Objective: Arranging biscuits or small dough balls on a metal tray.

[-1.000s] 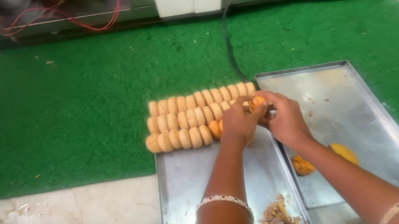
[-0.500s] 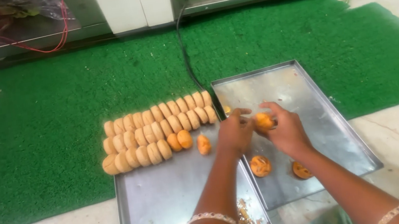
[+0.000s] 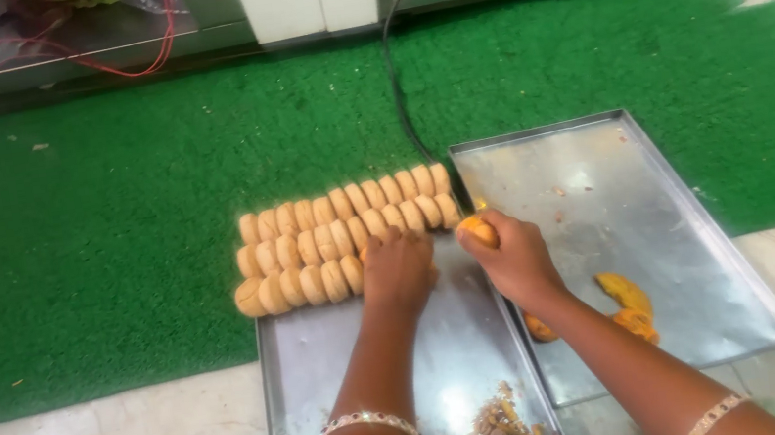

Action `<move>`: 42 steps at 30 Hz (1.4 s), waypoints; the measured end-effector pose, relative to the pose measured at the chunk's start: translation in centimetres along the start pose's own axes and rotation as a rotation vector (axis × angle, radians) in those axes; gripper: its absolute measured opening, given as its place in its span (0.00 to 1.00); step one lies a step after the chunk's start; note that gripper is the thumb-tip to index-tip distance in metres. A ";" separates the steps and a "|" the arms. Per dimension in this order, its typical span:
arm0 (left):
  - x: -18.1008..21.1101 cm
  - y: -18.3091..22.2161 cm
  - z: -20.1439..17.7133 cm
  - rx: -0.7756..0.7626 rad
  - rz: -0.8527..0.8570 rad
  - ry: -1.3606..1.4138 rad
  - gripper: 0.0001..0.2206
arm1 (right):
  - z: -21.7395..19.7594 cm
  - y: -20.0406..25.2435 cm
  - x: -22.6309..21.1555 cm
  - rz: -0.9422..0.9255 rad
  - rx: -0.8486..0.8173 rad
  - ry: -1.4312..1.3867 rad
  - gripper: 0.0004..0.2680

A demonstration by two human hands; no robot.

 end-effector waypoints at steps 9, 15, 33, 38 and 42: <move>-0.2 0.2 1.7 0.084 0.044 -0.070 0.14 | 4.3 1.1 -0.3 0.112 -0.030 0.198 0.15; -0.7 -0.2 3.1 0.113 -0.012 -0.022 0.10 | 5.6 0.6 1.4 0.089 -0.030 0.149 0.15; -0.6 -0.7 2.8 0.197 -0.018 -0.075 0.07 | 6.4 -0.2 2.3 -0.063 -0.066 0.148 0.14; -0.3 -0.4 1.2 0.127 -0.002 -0.093 0.14 | 5.7 -0.3 0.8 -0.108 -0.024 0.055 0.14; 0.1 0.1 0.4 0.170 0.042 -0.113 0.29 | 5.6 -0.1 0.6 -0.037 0.002 0.095 0.13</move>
Point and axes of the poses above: each hand's wrist, its own y-axis away from the middle knuckle, its own z-axis out of the palm, x = y × z, the point moved 4 cm from there along -y, towards the middle knuckle, and after that the axes turned 8 degrees about x, right-handed, at the moved point
